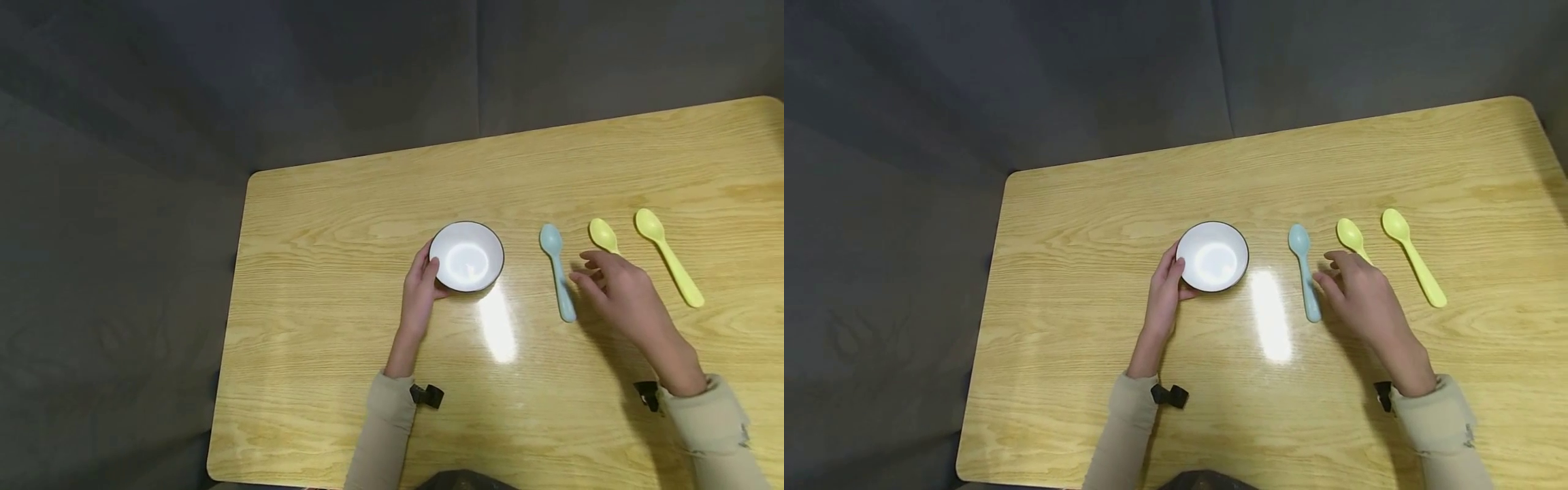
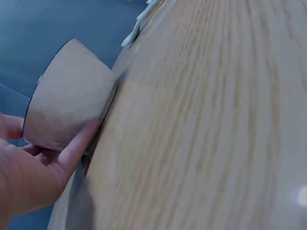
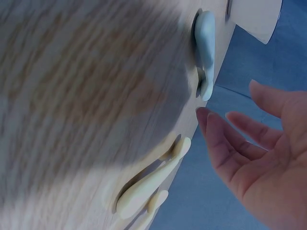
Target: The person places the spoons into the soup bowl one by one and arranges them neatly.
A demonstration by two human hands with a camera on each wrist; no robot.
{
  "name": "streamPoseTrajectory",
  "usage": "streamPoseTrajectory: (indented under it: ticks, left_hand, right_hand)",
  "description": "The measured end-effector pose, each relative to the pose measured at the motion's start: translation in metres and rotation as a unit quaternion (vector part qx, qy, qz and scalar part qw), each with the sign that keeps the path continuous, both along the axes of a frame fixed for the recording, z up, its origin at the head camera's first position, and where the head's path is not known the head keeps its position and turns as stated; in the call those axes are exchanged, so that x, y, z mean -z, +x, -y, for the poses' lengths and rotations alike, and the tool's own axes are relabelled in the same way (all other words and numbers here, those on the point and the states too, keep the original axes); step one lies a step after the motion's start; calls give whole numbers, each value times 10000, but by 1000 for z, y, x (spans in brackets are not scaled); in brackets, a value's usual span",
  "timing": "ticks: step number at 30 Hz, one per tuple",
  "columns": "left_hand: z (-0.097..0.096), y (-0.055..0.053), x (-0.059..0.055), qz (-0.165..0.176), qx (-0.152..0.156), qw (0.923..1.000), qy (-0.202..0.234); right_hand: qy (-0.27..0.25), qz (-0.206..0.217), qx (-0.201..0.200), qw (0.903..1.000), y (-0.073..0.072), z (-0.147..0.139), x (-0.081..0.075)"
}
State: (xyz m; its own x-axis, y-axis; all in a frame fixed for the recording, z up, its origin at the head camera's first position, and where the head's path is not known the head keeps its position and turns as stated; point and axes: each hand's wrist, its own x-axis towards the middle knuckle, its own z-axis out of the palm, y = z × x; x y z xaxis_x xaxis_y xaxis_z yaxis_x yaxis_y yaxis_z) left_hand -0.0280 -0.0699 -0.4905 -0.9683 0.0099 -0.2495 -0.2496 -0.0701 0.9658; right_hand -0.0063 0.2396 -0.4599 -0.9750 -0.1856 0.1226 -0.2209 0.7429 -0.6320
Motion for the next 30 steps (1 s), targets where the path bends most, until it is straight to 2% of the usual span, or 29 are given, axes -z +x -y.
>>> streamPoseTrajectory:
  ticks: [8, 13, 30]
  left_hand:
    - [2, 0, 6, -110, 57, 9994, 335]
    - [4, 1, 12, -54, -8, 9987, 497]
    - [6, 1, 20, -172, 23, 9984, 530]
  right_hand:
    - [95, 216, -116, 9997, -4, 4, 5]
    - [153, 355, -145, 9991, -5, 6, 8]
    - [-74, 522, 23, 9986, -10, 9, 13]
